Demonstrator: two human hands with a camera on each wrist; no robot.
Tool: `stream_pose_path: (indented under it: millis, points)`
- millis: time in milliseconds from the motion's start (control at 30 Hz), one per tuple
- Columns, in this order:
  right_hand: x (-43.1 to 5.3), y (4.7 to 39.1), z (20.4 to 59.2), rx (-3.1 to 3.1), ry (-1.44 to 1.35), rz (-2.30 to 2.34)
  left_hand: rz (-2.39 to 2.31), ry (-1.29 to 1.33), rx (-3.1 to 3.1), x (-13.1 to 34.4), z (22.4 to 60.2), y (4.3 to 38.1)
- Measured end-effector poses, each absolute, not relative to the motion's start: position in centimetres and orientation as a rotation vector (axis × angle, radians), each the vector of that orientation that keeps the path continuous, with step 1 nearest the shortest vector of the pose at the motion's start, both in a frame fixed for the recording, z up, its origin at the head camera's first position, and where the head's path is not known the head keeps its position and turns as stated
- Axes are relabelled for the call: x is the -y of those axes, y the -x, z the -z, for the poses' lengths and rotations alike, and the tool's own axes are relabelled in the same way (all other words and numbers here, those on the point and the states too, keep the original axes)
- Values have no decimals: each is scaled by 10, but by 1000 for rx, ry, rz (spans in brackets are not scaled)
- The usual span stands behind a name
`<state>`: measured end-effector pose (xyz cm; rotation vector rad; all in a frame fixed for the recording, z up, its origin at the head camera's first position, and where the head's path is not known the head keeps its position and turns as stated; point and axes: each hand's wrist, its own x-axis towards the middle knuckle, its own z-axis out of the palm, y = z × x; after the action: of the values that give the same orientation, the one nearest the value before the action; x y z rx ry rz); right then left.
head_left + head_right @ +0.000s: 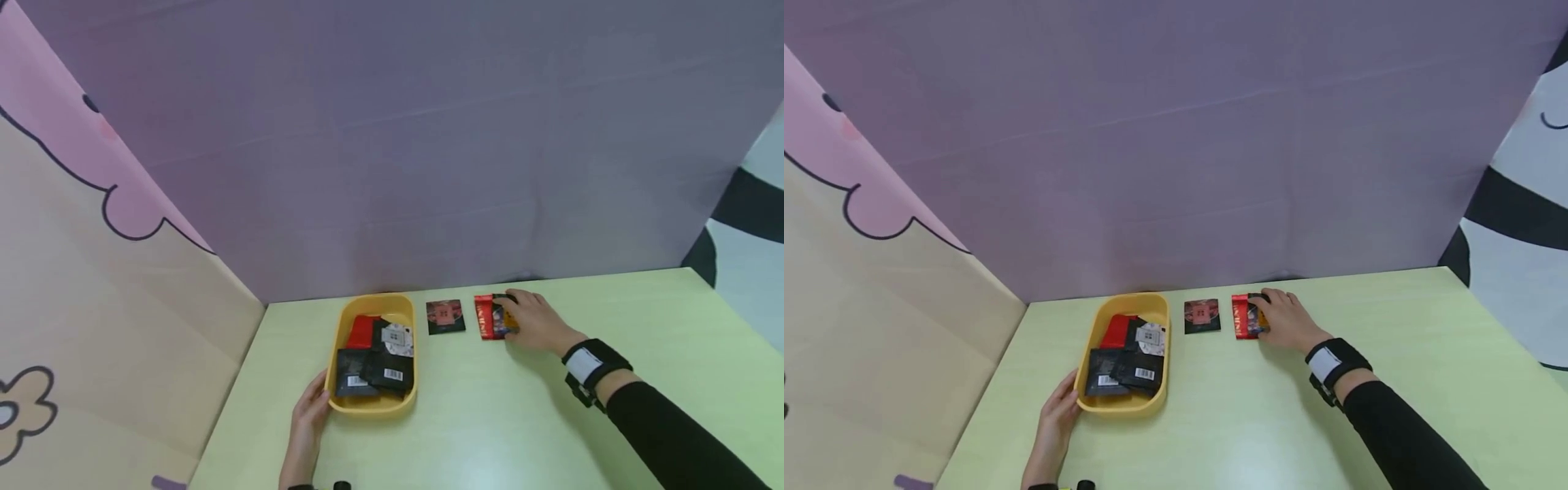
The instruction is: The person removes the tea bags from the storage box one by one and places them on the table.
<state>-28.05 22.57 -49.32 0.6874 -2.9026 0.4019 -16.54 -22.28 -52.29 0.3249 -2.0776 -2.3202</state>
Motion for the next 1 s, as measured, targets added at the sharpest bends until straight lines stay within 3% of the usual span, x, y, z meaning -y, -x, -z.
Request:
stream_pose_path:
  millis: [467,1000]
  points:
    - [-262,291,490,2976,-634,-411,2288,-319,2091,221,521,168]
    - [-269,307,493,3133,-554,-417,2282,-254,2076,222,521,164]
